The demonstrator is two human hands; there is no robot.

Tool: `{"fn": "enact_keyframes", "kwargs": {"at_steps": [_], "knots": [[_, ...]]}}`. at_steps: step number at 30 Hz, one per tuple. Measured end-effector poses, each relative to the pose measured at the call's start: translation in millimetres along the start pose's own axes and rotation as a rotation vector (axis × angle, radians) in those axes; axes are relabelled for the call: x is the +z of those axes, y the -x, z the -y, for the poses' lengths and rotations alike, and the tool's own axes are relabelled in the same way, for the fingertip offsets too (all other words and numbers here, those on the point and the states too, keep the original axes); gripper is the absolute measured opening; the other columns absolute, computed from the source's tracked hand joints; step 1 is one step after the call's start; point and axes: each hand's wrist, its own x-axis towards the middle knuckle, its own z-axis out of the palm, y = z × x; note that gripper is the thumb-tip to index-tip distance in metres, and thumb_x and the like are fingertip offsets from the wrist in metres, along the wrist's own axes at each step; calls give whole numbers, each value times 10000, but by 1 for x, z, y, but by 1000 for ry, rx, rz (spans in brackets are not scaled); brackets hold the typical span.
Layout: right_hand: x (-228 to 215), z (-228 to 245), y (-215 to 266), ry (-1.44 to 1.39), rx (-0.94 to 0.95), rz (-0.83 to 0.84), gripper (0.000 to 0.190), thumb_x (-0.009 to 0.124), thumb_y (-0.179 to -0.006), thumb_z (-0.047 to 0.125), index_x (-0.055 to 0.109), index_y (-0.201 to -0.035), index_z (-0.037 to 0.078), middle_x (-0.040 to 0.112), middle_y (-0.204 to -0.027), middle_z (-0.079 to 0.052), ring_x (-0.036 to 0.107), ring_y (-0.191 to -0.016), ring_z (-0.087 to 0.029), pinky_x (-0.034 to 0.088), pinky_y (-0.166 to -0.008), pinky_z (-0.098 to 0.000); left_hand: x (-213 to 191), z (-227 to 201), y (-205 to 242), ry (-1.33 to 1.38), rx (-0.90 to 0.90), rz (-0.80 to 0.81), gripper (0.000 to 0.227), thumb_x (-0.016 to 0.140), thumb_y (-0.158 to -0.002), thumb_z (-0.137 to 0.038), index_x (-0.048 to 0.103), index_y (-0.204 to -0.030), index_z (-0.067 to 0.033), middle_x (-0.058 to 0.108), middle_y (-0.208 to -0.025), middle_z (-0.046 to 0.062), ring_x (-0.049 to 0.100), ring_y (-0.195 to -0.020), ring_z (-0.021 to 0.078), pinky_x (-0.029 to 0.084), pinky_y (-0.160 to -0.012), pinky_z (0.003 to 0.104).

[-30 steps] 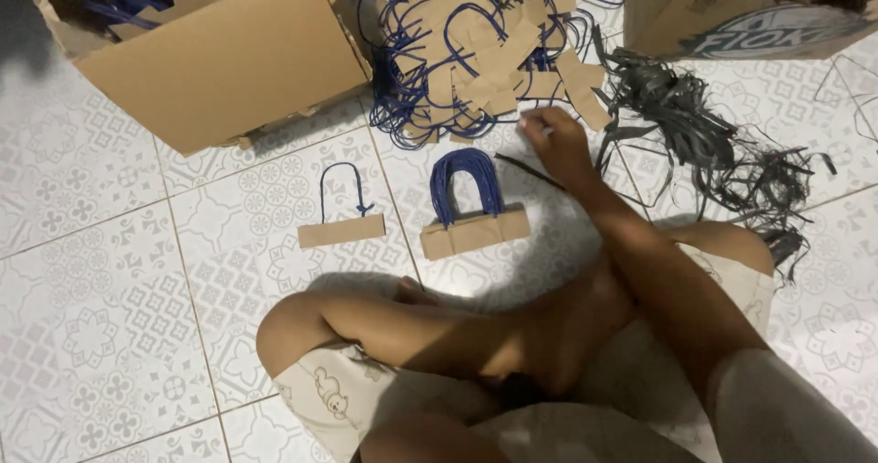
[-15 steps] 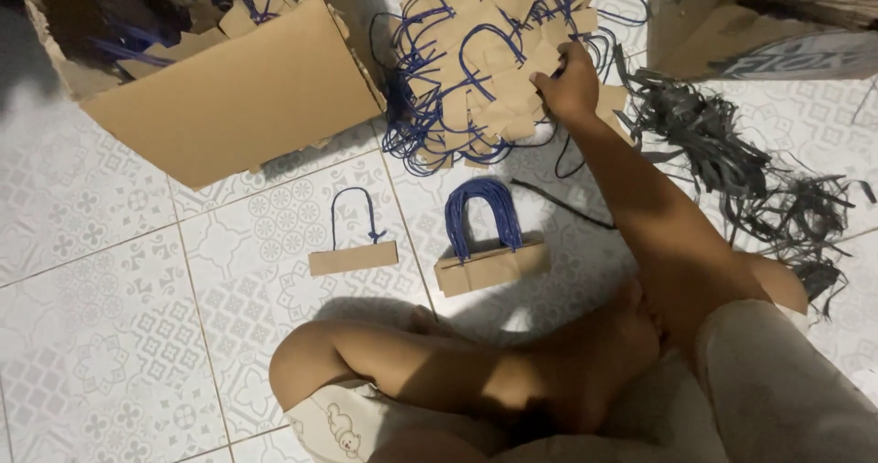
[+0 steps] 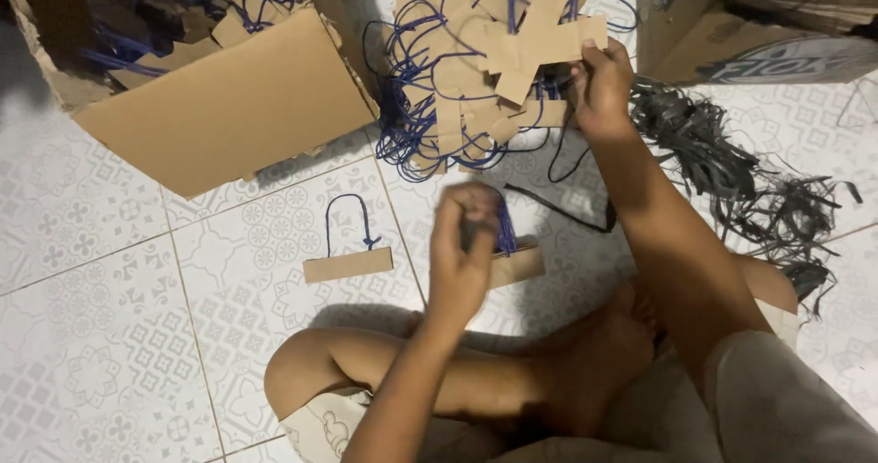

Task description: Assembling bag handles by wrapping blue cord around cardboard templates while sitting on the floor.

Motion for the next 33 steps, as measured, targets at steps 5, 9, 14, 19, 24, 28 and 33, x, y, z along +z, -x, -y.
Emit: {"fn": "enact_keyframes", "kwargs": {"at_steps": [5, 9, 14, 19, 24, 28, 33], "knots": [[20, 23, 57, -70, 40, 63, 229, 614, -1025, 43, 525, -1235, 32, 609, -959, -78, 551, -707, -106, 466, -601, -199, -2, 56, -45, -3, -149, -109, 587, 657, -917, -167, 411, -1437, -54, 531, -1403, 129, 529, -1187, 225, 470, -977, 347], [53, 39, 140, 77, 20, 8, 244, 718, -978, 138, 549, -1153, 118, 580, -1021, 5, 640, -911, -95, 552, -740, -159, -1, 90, -57, 232, -278, -76, 920, 816, -866, -198, 275, -1564, 60, 401, -1512, 325, 487, -1349, 427, 432, -1089, 531], [47, 43, 193, 210, 96, -57, 333, 691, -972, 137, 531, -1264, 124, 577, -987, 4, 657, -863, -94, 630, -801, -186, -9, 99, -36, 292, -340, -112, 702, 793, -890, -158, 457, -1488, -6, 625, -1219, 159, 665, -1019, 217, 579, -884, 352], [31, 41, 212, 523, -313, 57, 182, 763, -995, 116, 597, -1057, 73, 483, -935, -8, 559, -826, -104, 542, -679, -240, -19, 96, -15, 189, -293, -224, 590, 745, -907, -81, 516, -1449, -37, 705, -1131, 144, 695, -902, 157, 616, -768, 321], [12, 36, 228, 633, -610, 236, 183, 751, -1007, 74, 575, -1044, 39, 502, -941, -49, 567, -759, -133, 493, -637, -254, -15, 84, -1, 9, -233, -325, 536, 723, -923, -73, 548, -1427, -34, 734, -1167, 181, 723, -998, 233, 612, -826, 399], [35, 52, 257, 394, -459, 332, 134, 533, -1096, 153, 434, -1123, 68, 588, -968, -88, 696, -776, -189, 621, -665, -295, -10, 64, 5, -98, -196, -366, 490, 731, -900, -74, 597, -1368, -26, 748, -1160, 171, 716, -1091, 286, 582, -917, 457], [26, 62, 252, 358, -449, 233, 165, 564, -1095, 154, 419, -1141, 91, 566, -882, -88, 673, -655, -219, 591, -550, -315, -9, 45, 14, -268, -157, -334, 374, 724, -847, -33, 690, -1217, -67, 782, -1065, 154, 734, -1059, 296, 571, -907, 462]]}}
